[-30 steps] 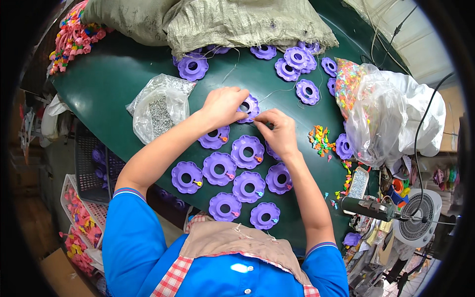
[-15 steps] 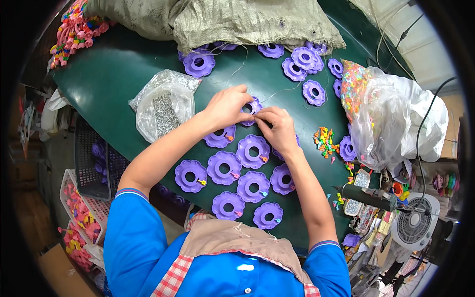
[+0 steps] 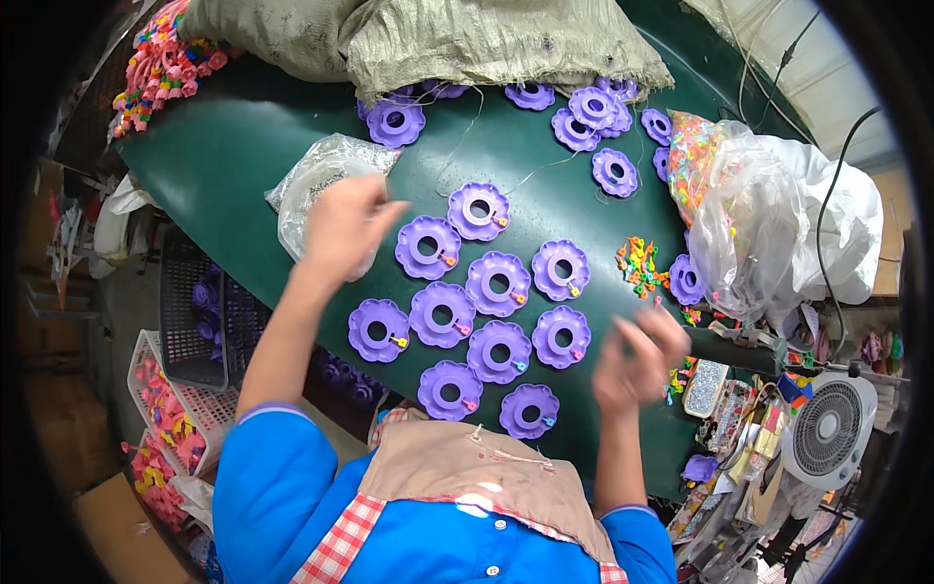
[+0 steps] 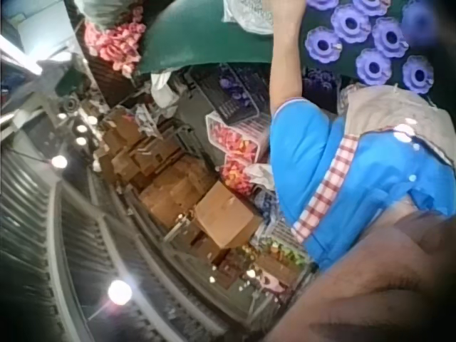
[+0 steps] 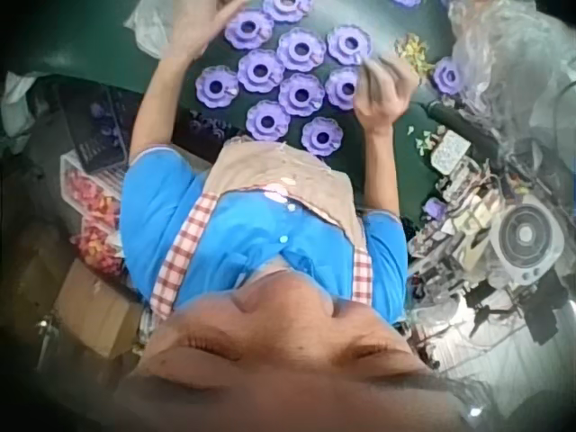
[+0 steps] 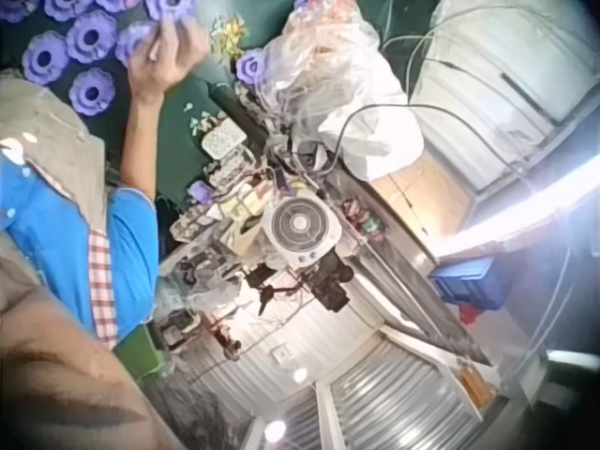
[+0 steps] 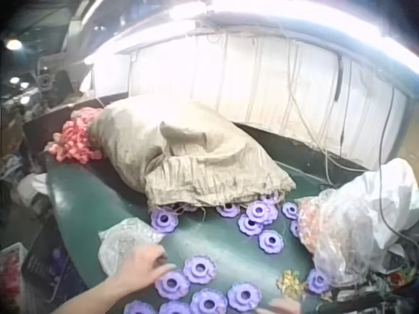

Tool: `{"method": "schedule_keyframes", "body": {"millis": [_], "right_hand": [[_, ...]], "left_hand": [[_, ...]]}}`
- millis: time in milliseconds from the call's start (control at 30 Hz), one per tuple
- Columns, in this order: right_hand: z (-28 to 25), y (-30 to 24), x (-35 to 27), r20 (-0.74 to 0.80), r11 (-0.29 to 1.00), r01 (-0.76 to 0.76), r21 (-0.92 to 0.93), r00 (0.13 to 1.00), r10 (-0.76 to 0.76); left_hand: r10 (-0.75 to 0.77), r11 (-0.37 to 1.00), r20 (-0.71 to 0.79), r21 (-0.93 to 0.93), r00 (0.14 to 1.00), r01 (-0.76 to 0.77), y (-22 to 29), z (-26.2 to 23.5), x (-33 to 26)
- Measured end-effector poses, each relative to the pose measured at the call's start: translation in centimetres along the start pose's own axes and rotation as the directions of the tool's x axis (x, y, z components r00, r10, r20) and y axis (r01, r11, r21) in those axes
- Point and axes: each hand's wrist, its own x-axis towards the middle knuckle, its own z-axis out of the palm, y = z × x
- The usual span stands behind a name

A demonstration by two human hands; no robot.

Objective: The person assembles purple flower-shaped plastic pieces by inserting small colorful plastic components into their centers and securing them with a hot glue gun. They repeatedly pick up pieces, apply glue, and place them on the table.

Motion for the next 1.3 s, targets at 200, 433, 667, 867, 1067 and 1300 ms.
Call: {"method": "schedule_keyframes", "body": {"millis": [200,433,667,867,1067,1300], "right_hand": [[-11.6,5.8,-6.5,-0.616,0.943,-0.226,0.243,0.715,0.331],[-12.9,8.9,-7.9,0.111,0.794,-0.561,0.234,0.827,0.552],[-7.1,2.2,-4.0,0.262,0.224,-0.366,0.903,0.884,0.386],[-2.3,-1.5,1.4,0.413,0.159,-0.433,0.887,0.899,0.148],[2.2,-4.7,2.9,0.284,0.189,-0.297,0.936,0.955,0.091],[5.0,-7.9,2.3,0.317,0.153,-0.331,0.931,0.942,0.113]], "left_hand": [[0.147,0.982,-0.22,0.147,0.964,-0.117,-8.0,0.3,-3.0],[0.104,0.994,-0.238,-0.018,0.966,-0.111,-7.8,1.1,-3.5],[0.09,0.993,-0.301,-0.045,0.949,-0.109,-9.2,0.9,-4.5],[0.061,0.979,-0.316,-0.164,0.947,-0.118,-7.4,-0.3,-5.0],[0.217,0.921,-0.263,-0.265,0.94,-0.286,-3.1,1.8,-9.1],[0.274,0.683,-0.1,-0.68,0.957,-0.267,5.6,7.6,-16.4]]}}
